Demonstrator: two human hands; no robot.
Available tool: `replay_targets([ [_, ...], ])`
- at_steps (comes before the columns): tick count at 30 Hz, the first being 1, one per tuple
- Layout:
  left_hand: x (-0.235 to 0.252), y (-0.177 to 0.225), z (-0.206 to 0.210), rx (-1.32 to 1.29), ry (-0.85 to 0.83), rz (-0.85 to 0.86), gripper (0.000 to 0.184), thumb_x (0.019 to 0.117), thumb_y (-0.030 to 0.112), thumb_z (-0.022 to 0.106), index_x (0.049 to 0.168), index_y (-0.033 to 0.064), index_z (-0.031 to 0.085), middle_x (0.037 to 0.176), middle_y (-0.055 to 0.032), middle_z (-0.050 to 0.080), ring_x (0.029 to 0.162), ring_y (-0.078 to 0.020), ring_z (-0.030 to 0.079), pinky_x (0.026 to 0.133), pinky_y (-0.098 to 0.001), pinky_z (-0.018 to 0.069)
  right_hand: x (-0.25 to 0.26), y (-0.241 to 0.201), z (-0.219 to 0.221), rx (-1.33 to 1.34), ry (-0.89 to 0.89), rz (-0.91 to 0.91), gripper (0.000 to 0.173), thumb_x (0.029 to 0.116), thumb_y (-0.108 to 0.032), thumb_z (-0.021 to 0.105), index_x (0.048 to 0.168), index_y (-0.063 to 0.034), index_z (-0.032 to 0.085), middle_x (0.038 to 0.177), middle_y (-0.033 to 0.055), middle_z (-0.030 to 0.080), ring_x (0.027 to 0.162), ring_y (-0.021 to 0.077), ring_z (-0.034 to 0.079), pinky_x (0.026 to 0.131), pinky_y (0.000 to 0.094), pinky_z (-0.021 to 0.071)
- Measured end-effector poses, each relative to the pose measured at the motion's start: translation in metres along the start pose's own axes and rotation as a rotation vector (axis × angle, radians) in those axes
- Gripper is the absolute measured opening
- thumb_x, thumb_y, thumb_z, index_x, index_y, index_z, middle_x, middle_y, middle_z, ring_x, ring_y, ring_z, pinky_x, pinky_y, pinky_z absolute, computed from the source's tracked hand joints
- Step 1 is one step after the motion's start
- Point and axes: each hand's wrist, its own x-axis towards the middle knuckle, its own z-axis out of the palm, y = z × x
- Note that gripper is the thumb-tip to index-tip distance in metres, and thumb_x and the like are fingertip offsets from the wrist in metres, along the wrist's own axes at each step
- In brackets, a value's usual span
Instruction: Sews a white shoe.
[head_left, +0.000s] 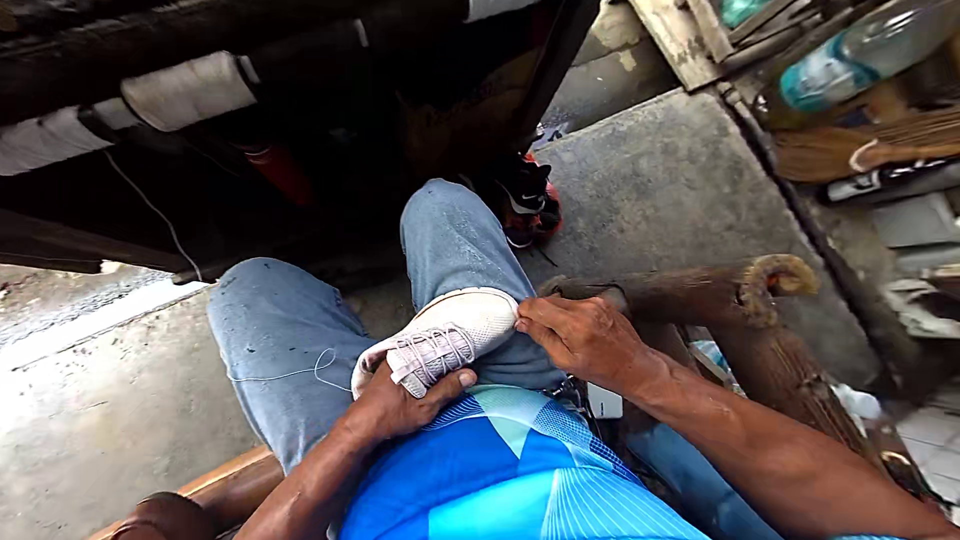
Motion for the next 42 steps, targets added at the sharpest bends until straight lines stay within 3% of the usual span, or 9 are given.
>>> replay_targets([
  [4, -0.002, -0.004, -0.006, -0.115, -0.077, -0.071, 0.041, 0.0946, 0.049, 0.070, 0.114, 0.0125, 0.073, 0.108, 0.0046, 0.074, 0.106, 0.0001, 0.066, 0.101, -0.0280, 0.0538, -0.005, 0.000, 0.002, 0.080, 0.085, 0.046, 0.026, 0.1067, -0.028, 0.055, 0.098, -0.0095, 0.072, 0.074, 0.0042, 0.066, 0.064, 0.0171, 0.065, 0.052, 0.0355, 0.0503],
  [12, -0.011, -0.008, -0.016, -0.194, -0.068, -0.101, 0.051, 0.0881, 0.048, 0.078, 0.121, 0.0094, 0.069, 0.113, 0.0036, 0.074, 0.109, -0.0028, 0.067, 0.103, -0.0294, 0.0547, -0.005, 0.031, -0.036, 0.113, 0.318, 0.363, 0.030, 0.1076, -0.019, 0.052, 0.108, 0.0041, 0.070, 0.096, 0.0151, 0.073, 0.082, 0.0157, 0.070, 0.077, 0.0349, 0.0591],
  [17, -0.009, -0.004, -0.020, -0.227, -0.051, -0.102, 0.043, 0.0884, 0.043, 0.078, 0.116, 0.0107, 0.070, 0.106, 0.0077, 0.074, 0.101, 0.0007, 0.068, 0.096, -0.0238, 0.0568, -0.020, 0.090, -0.076, 0.148, 0.544, 0.640, 0.029, 0.1092, -0.028, 0.049, 0.109, -0.0037, 0.065, 0.078, 0.0003, 0.055, 0.058, 0.0068, 0.048, 0.057, 0.0272, 0.0459],
  [21, 0.004, 0.007, -0.032, -0.361, -0.127, 0.004, 0.030, 0.0901, 0.032, 0.078, 0.116, 0.0182, 0.071, 0.108, 0.0149, 0.074, 0.104, 0.0032, 0.068, 0.097, -0.0215, 0.0566, -0.014, 0.051, -0.074, 0.330, 0.367, 0.587, 0.027, 0.1088, -0.028, 0.048, 0.116, -0.0064, 0.063, 0.070, 0.0017, 0.054, 0.048, 0.0107, 0.047, 0.044, 0.0290, 0.0457],
  [24, 0.013, -0.005, -0.031, -0.401, -0.210, -0.057, 0.032, 0.0880, 0.031, 0.080, 0.115, 0.0166, 0.071, 0.107, 0.0133, 0.074, 0.103, 0.0024, 0.068, 0.096, -0.0228, 0.0569, 0.008, 0.006, -0.047, 0.470, 0.169, 0.377, 0.031, 0.1009, -0.021, 0.060, 0.123, 0.0000, 0.065, 0.075, 0.0042, 0.062, 0.055, 0.0106, 0.054, 0.050, 0.0305, 0.0509],
  [27, 0.007, -0.004, -0.033, -0.248, -0.244, -0.095, 0.047, 0.0860, 0.045, 0.080, 0.119, 0.0134, 0.070, 0.111, 0.0097, 0.073, 0.107, 0.0014, 0.067, 0.099, -0.0246, 0.0557, 0.025, -0.013, -0.015, 0.526, 0.019, 0.244, 0.031, 0.0952, -0.025, 0.072, 0.119, -0.0052, 0.070, 0.064, -0.0025, 0.053, 0.052, 0.0058, 0.048, 0.050, 0.0245, 0.0459],
  [30, -0.013, 0.002, -0.038, 0.056, -0.128, -0.041, 0.055, 0.0870, 0.064, 0.070, 0.114, 0.0163, 0.072, 0.110, 0.0069, 0.072, 0.106, 0.0005, 0.065, 0.098, -0.0298, 0.0548, 0.033, -0.008, -0.008, 0.557, -0.037, 0.220, 0.027, 0.0952, -0.023, 0.073, 0.116, -0.0059, 0.070, 0.062, -0.0043, 0.048, 0.050, 0.0044, 0.044, 0.048, 0.0209, 0.0405],
  [36, -0.051, 0.011, -0.050, 0.280, 0.208, -0.059, 0.036, 0.0883, 0.054, 0.075, 0.096, 0.0189, 0.080, 0.093, 0.0030, 0.065, 0.088, -0.0036, 0.059, 0.076, -0.0216, 0.0499, 0.039, -0.003, -0.009, 0.625, -0.041, 0.236, 0.030, 0.0910, -0.020, 0.078, 0.115, -0.0043, 0.070, 0.061, -0.0041, 0.046, 0.049, 0.0045, 0.042, 0.045, 0.0193, 0.0382],
  [42, -0.124, -0.004, -0.115, 0.522, 0.494, -0.382, 0.033, 0.0951, 0.025, 0.071, 0.082, -0.0054, 0.071, 0.079, -0.0144, 0.061, 0.077, -0.0129, 0.056, 0.071, -0.0265, 0.0462, 0.037, -0.003, -0.010, 0.611, -0.004, 0.253, 0.026, 0.0877, -0.017, 0.080, 0.109, -0.0045, 0.071, 0.067, -0.0029, 0.050, 0.053, 0.0044, 0.045, 0.047, 0.0179, 0.0393],
])
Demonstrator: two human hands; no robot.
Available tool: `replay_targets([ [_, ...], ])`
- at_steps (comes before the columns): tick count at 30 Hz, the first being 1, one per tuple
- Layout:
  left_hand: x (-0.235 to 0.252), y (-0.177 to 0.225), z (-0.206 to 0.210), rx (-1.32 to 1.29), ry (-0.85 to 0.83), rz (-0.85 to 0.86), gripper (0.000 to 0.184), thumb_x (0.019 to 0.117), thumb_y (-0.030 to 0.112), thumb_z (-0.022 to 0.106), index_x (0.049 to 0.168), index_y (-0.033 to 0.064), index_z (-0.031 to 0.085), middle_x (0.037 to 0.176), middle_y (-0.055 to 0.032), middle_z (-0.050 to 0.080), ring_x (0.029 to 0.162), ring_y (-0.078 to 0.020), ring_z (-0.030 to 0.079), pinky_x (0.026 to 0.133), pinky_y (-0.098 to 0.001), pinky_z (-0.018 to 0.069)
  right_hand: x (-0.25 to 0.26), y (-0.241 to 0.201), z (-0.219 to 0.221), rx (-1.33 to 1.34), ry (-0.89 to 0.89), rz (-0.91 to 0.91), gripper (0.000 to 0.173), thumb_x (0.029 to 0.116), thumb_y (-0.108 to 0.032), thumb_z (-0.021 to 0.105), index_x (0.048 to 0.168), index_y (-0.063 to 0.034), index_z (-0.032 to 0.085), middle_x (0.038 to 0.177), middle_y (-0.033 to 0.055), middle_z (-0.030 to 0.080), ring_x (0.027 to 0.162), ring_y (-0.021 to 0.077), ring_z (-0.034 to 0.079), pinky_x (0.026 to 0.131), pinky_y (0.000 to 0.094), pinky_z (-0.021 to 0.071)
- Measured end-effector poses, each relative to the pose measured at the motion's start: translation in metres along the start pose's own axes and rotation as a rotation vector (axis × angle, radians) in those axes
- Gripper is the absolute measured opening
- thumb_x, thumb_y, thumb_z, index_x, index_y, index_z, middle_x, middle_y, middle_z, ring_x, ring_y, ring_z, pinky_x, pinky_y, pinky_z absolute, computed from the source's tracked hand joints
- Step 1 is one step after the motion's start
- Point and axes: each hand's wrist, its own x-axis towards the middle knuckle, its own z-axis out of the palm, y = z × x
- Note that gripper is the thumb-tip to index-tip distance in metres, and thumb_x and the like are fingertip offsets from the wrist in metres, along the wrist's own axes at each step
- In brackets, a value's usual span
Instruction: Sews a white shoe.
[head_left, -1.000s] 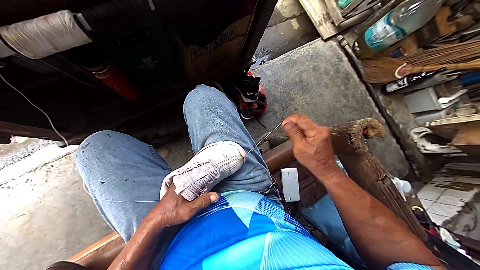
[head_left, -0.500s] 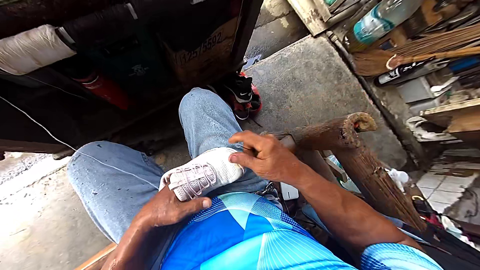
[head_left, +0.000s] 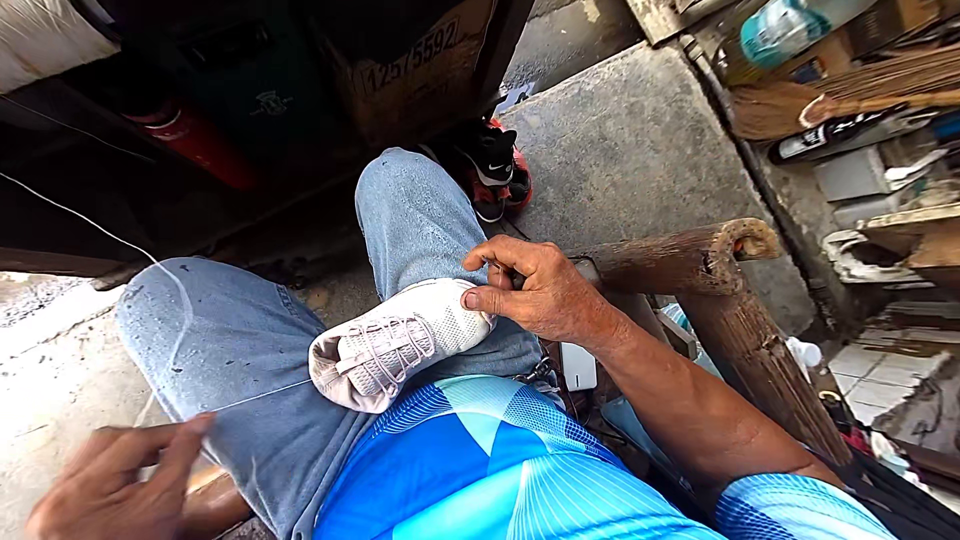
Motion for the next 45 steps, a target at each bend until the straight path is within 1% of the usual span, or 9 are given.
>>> replay_targets([
  [5, -0.010, -0.021, -0.020, 0.292, -0.007, -0.128, 0.038, 0.0979, 0.035, 0.065, 0.115, 0.0022, 0.074, 0.122, -0.0297, 0.062, 0.116, -0.0425, 0.058, 0.102, -0.0558, 0.0424, -0.004, -0.001, -0.004, 0.164, -0.014, -0.008, 0.009, 0.0909, -0.009, 0.075, 0.089, -0.0048, 0.067, 0.074, 0.0004, 0.064, 0.061, 0.0054, 0.059, 0.052, 0.0189, 0.0491],
  [7, -0.009, 0.007, -0.009, 0.156, -0.019, 0.057, 0.038, 0.1011, 0.030, 0.063, 0.125, 0.0013, 0.070, 0.125, -0.0291, 0.062, 0.116, -0.0369, 0.059, 0.099, -0.0475, 0.0481, -0.009, 0.002, -0.012, 0.252, -0.024, -0.029, 0.011, 0.0947, -0.009, 0.069, 0.086, -0.0029, 0.067, 0.074, 0.0012, 0.063, 0.059, 0.0057, 0.056, 0.051, 0.0195, 0.0479],
  [11, 0.006, 0.066, 0.049, -0.317, -0.184, 0.323, 0.025, 0.1041, 0.020, 0.056, 0.120, 0.0126, 0.073, 0.122, -0.0069, 0.068, 0.111, -0.0093, 0.064, 0.094, -0.0243, 0.0543, -0.023, 0.009, -0.035, 0.231, -0.055, -0.101, 0.021, 0.0983, -0.015, 0.064, 0.081, -0.0036, 0.068, 0.072, -0.0012, 0.060, 0.060, 0.0032, 0.055, 0.051, 0.0184, 0.0475],
  [14, 0.016, 0.078, 0.085, -0.298, -0.256, 0.371, 0.025, 0.0981, 0.013, 0.053, 0.101, 0.0114, 0.077, 0.120, -0.0067, 0.071, 0.117, -0.0115, 0.064, 0.102, -0.0275, 0.0519, -0.039, 0.015, -0.056, 0.015, -0.190, -0.072, 0.018, 0.0946, -0.021, 0.069, 0.083, -0.0077, 0.073, 0.076, -0.0044, 0.064, 0.068, 0.0022, 0.059, 0.059, 0.0179, 0.0506],
  [19, 0.027, 0.077, 0.101, -0.162, -0.304, 0.333, 0.025, 0.0973, 0.027, 0.054, 0.099, 0.0148, 0.076, 0.106, -0.0033, 0.072, 0.106, -0.0126, 0.066, 0.092, -0.0356, 0.0530, -0.058, 0.017, -0.064, -0.333, -0.301, 0.186, 0.045, 0.0883, -0.054, 0.073, 0.117, -0.0193, 0.076, 0.088, -0.0101, 0.062, 0.068, -0.0018, 0.052, 0.059, 0.0170, 0.0447],
  [23, 0.038, 0.073, 0.100, -0.254, -0.372, 0.297, 0.026, 0.0967, 0.037, 0.059, 0.105, 0.0187, 0.076, 0.109, 0.0011, 0.071, 0.108, -0.0084, 0.065, 0.096, -0.0365, 0.0528, -0.051, 0.025, -0.037, -0.320, 0.098, -0.071, 0.037, 0.1017, -0.029, 0.060, 0.072, -0.0078, 0.067, 0.069, -0.0016, 0.059, 0.064, 0.0054, 0.056, 0.057, 0.0233, 0.0467],
  [28, 0.052, 0.071, 0.100, -0.346, -0.395, 0.217, 0.026, 0.0965, 0.037, 0.061, 0.107, 0.0169, 0.074, 0.104, 0.0056, 0.072, 0.098, -0.0008, 0.067, 0.089, -0.0280, 0.0561, -0.044, 0.022, -0.016, -0.142, -0.054, 0.048, 0.029, 0.0923, -0.022, 0.073, 0.119, -0.0114, 0.075, 0.088, -0.0027, 0.066, 0.073, 0.0035, 0.060, 0.064, 0.0204, 0.0532],
  [37, 0.070, 0.066, 0.099, -0.482, -0.426, 0.226, 0.020, 0.0970, 0.028, 0.062, 0.105, 0.0151, 0.075, 0.102, 0.0085, 0.073, 0.095, 0.0058, 0.066, 0.088, -0.0191, 0.0554, -0.044, -0.003, -0.057, 0.514, -0.172, -0.088, 0.016, 0.0969, -0.027, 0.066, 0.087, -0.0148, 0.071, 0.114, -0.0019, 0.065, 0.083, 0.0039, 0.062, 0.069, 0.0214, 0.0556],
  [45, 0.071, 0.065, 0.100, -0.521, -0.455, 0.218, 0.019, 0.0959, 0.029, 0.063, 0.104, 0.0172, 0.075, 0.104, 0.0089, 0.072, 0.098, 0.0038, 0.066, 0.089, -0.0217, 0.0557, -0.053, -0.029, -0.131, 0.686, 0.125, -0.168, 0.020, 0.0994, -0.035, 0.064, 0.095, -0.0154, 0.066, 0.068, -0.0019, 0.061, 0.055, 0.0122, 0.062, 0.051, 0.0264, 0.0553],
])
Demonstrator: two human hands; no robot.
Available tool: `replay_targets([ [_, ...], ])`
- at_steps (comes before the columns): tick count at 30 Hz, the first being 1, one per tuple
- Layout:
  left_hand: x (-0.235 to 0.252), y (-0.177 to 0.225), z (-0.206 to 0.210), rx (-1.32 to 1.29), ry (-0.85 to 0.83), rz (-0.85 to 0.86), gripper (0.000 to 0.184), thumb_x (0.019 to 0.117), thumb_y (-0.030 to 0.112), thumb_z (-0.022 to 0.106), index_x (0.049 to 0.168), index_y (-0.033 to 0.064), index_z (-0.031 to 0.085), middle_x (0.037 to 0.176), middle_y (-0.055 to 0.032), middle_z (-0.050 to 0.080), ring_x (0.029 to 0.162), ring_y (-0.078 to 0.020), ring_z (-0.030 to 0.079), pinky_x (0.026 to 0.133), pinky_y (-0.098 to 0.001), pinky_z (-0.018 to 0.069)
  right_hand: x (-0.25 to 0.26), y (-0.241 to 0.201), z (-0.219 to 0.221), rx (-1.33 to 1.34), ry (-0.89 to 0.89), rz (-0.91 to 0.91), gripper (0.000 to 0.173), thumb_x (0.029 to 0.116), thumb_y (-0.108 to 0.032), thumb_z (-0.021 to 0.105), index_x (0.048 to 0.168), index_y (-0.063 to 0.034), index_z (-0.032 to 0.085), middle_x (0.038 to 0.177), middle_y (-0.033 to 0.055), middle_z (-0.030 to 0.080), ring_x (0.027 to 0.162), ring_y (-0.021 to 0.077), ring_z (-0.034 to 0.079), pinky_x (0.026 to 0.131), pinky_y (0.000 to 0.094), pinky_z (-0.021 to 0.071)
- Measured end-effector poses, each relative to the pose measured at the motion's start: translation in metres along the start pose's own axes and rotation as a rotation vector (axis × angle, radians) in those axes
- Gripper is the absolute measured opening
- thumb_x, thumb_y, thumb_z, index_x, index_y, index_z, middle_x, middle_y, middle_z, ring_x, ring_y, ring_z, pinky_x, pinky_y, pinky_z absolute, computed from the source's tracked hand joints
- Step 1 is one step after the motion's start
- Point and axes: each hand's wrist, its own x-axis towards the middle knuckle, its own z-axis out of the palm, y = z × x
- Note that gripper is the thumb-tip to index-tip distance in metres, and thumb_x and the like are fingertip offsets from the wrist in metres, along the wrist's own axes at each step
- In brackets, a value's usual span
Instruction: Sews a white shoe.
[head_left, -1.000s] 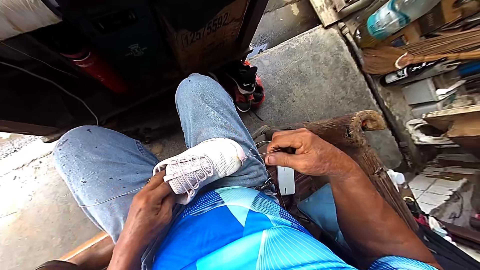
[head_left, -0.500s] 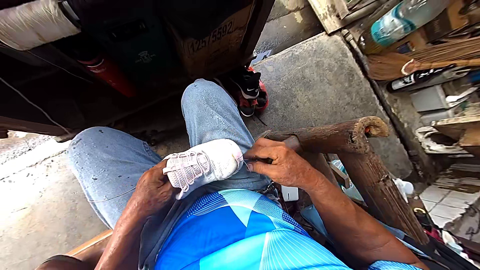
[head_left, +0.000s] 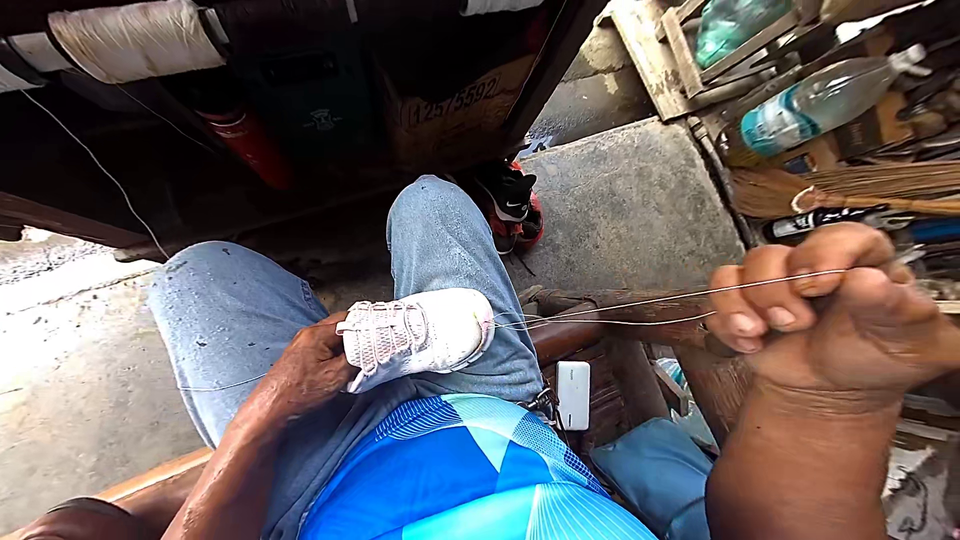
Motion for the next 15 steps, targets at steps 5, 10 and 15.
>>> replay_targets([
  [5, 0.000, -0.003, -0.001, -0.033, -0.018, -0.017, 0.019, 0.0962, 0.033, 0.064, 0.103, 0.0200, 0.076, 0.105, 0.0098, 0.072, 0.099, 0.0019, 0.066, 0.089, -0.0238, 0.0563, 0.005, -0.014, -0.022, -0.251, 0.126, -0.025, 0.014, 0.1007, -0.034, 0.063, 0.097, -0.0220, 0.069, 0.074, -0.0062, 0.065, 0.060, 0.0092, 0.063, 0.052, 0.0241, 0.0553],
  [10, 0.000, -0.005, -0.002, -0.029, -0.027, -0.022, 0.019, 0.0958, 0.034, 0.064, 0.103, 0.0203, 0.076, 0.103, 0.0099, 0.071, 0.097, 0.0016, 0.066, 0.087, -0.0241, 0.0566, 0.004, 0.007, -0.035, -0.954, 0.275, 0.167, 0.025, 0.1054, -0.030, 0.052, 0.105, -0.0113, 0.069, 0.103, -0.0018, 0.069, 0.068, 0.0041, 0.062, 0.056, 0.0227, 0.0534],
  [15, 0.002, -0.003, -0.002, -0.032, -0.036, -0.026, 0.019, 0.0949, 0.034, 0.065, 0.103, 0.0201, 0.076, 0.101, 0.0102, 0.071, 0.095, 0.0025, 0.066, 0.086, -0.0227, 0.0562, 0.020, 0.056, 0.029, -0.965, 0.056, 0.156, 0.033, 0.1044, -0.027, 0.053, 0.120, -0.0043, 0.071, 0.108, 0.0059, 0.070, 0.069, 0.0077, 0.062, 0.058, 0.0281, 0.0554],
])
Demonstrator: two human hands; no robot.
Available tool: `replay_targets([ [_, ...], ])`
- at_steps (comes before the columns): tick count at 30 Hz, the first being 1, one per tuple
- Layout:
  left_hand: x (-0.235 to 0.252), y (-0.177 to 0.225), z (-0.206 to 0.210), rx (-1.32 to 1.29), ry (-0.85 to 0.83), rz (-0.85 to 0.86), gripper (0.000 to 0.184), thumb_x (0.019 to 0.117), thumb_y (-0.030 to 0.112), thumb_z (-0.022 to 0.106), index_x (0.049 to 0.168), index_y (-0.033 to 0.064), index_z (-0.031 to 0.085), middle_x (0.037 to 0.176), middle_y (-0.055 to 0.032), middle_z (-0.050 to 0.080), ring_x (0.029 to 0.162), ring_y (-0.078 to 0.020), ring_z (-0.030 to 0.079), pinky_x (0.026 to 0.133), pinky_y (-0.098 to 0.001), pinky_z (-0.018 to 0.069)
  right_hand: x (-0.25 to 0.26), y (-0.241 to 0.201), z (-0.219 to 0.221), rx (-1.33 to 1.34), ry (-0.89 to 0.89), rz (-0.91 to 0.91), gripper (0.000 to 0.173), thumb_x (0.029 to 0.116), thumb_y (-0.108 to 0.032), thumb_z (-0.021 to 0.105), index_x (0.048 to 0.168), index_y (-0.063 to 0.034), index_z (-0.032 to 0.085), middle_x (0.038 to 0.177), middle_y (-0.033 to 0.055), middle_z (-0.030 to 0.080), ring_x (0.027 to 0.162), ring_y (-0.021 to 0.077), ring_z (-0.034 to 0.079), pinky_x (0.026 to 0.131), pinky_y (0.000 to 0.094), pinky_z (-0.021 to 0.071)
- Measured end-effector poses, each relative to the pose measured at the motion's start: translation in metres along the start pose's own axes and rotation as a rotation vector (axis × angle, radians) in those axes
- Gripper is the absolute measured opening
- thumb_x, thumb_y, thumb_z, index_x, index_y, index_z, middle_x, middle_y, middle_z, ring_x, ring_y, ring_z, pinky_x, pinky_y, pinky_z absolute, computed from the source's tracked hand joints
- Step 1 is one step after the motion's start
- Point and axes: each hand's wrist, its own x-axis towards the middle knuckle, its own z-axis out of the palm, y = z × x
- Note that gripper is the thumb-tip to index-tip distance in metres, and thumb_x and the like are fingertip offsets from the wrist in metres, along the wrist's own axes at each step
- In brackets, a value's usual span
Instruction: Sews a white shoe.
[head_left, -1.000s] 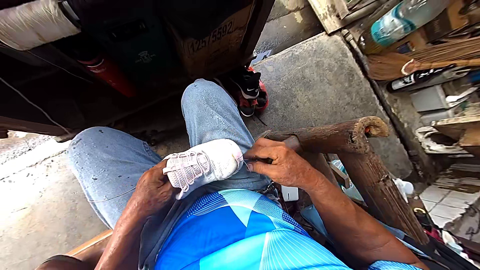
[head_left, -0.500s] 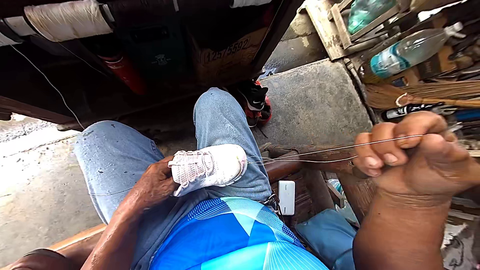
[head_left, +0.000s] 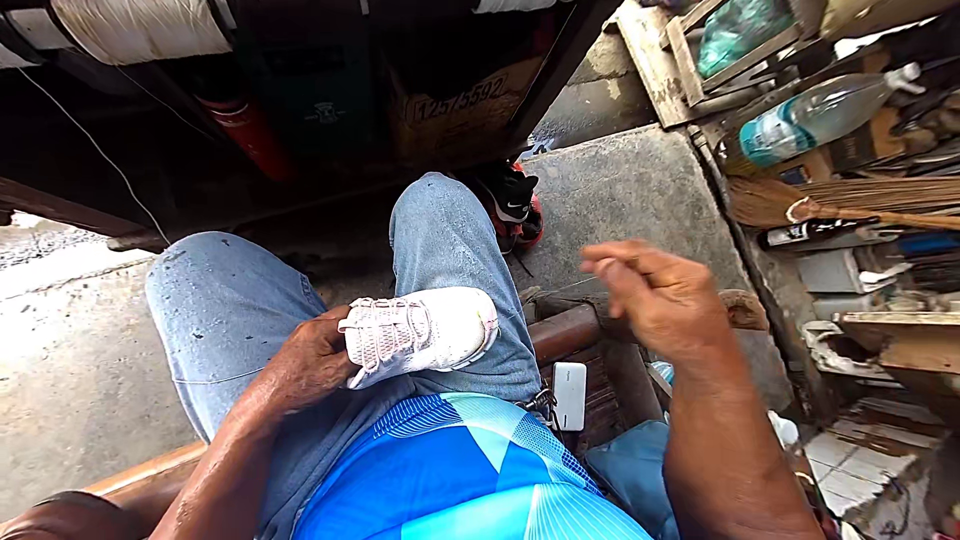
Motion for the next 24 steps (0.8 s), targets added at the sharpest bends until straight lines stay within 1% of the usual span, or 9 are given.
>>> replay_targets([
  [3, -0.001, 0.001, 0.001, 0.087, 0.006, 0.005, 0.023, 0.0942, 0.039, 0.066, 0.102, 0.0207, 0.076, 0.100, 0.0094, 0.071, 0.094, 0.0010, 0.066, 0.085, -0.0266, 0.0571, 0.009, -0.023, 0.052, 0.159, -0.183, -0.150, 0.029, 0.1025, -0.022, 0.059, 0.122, -0.0068, 0.073, 0.100, 0.0014, 0.071, 0.082, 0.0073, 0.066, 0.072, 0.0277, 0.0590],
  [6, -0.017, 0.011, -0.008, 0.415, 0.158, 0.061, 0.033, 0.0967, 0.037, 0.057, 0.075, 0.0168, 0.070, 0.077, 0.0041, 0.064, 0.077, -0.0095, 0.062, 0.069, -0.0384, 0.0519, 0.016, -0.027, 0.077, 0.241, -0.317, -0.207, 0.026, 0.1030, -0.020, 0.061, 0.121, -0.0078, 0.075, 0.099, -0.0013, 0.074, 0.089, 0.0040, 0.068, 0.081, 0.0236, 0.0593],
  [9, -0.049, 0.010, -0.050, 0.668, 0.366, -0.058, 0.054, 0.1040, 0.044, 0.055, 0.067, 0.0047, 0.060, 0.066, -0.0101, 0.054, 0.065, -0.0261, 0.055, 0.059, -0.0487, 0.0448, 0.020, -0.024, 0.074, 0.283, -0.380, -0.153, 0.025, 0.1035, -0.019, 0.061, 0.121, -0.0075, 0.075, 0.092, -0.0022, 0.075, 0.073, 0.0015, 0.067, 0.065, 0.0197, 0.0589],
  [12, -0.075, -0.004, -0.094, 0.718, 0.544, -0.335, 0.059, 0.1031, 0.049, 0.054, 0.076, -0.0019, 0.064, 0.079, -0.0190, 0.059, 0.076, -0.0334, 0.058, 0.070, -0.0559, 0.0458, 0.020, -0.025, 0.070, 0.317, -0.419, -0.087, 0.024, 0.1032, -0.017, 0.061, 0.121, -0.0067, 0.075, 0.085, -0.0015, 0.073, 0.060, 0.0018, 0.062, 0.052, 0.0180, 0.0540],
  [15, -0.083, -0.003, -0.096, 0.231, 0.688, -0.129, 0.037, 0.0998, 0.041, 0.061, 0.079, 0.0116, 0.067, 0.101, -0.0005, 0.061, 0.084, -0.0083, 0.060, 0.076, -0.0261, 0.0518, 0.020, -0.027, 0.070, 0.333, -0.435, -0.066, 0.024, 0.1026, -0.016, 0.062, 0.120, -0.0050, 0.074, 0.079, -0.0004, 0.070, 0.057, 0.0020, 0.059, 0.050, 0.0170, 0.0517],
  [17, -0.079, -0.003, -0.093, -0.332, 0.582, 0.070, 0.029, 0.1026, 0.039, 0.055, 0.094, 0.0162, 0.071, 0.126, -0.0002, 0.064, 0.110, -0.0180, 0.064, 0.095, -0.0366, 0.0553, 0.020, -0.027, 0.069, 0.333, -0.444, -0.071, 0.024, 0.1023, -0.015, 0.062, 0.120, -0.0038, 0.074, 0.078, -0.0002, 0.069, 0.057, 0.0017, 0.059, 0.050, 0.0164, 0.0512],
  [19, -0.073, -0.005, -0.089, -0.762, 0.481, 0.189, 0.033, 0.0999, 0.040, 0.052, 0.091, 0.0140, 0.070, 0.132, -0.0086, 0.064, 0.127, -0.0315, 0.059, 0.109, -0.0525, 0.0481, 0.020, -0.027, 0.069, 0.317, -0.453, -0.070, 0.024, 0.1026, -0.015, 0.061, 0.120, -0.0039, 0.073, 0.076, -0.0002, 0.068, 0.056, 0.0018, 0.058, 0.050, 0.0165, 0.0508],
  [21, -0.067, 0.002, -0.082, -0.905, 0.430, 0.214, 0.033, 0.1009, 0.040, 0.051, 0.102, 0.0137, 0.071, 0.115, -0.0071, 0.068, 0.111, -0.0294, 0.066, 0.102, -0.0556, 0.0520, 0.020, -0.026, 0.068, 0.291, -0.455, -0.072, 0.024, 0.1028, -0.015, 0.060, 0.120, -0.0048, 0.074, 0.075, -0.0007, 0.068, 0.056, 0.0017, 0.058, 0.050, 0.0167, 0.0508],
  [24, -0.059, 0.005, -0.084, -0.907, 0.449, 0.125, 0.042, 0.1078, 0.046, 0.037, 0.109, 0.0175, 0.068, 0.087, 0.0042, 0.061, 0.073, -0.0115, 0.063, 0.076, -0.0340, 0.0600, 0.020, -0.024, 0.068, 0.265, -0.438, -0.081, 0.024, 0.1022, -0.015, 0.061, 0.120, -0.0055, 0.075, 0.075, -0.0014, 0.069, 0.056, 0.0007, 0.058, 0.050, 0.0166, 0.0506],
])
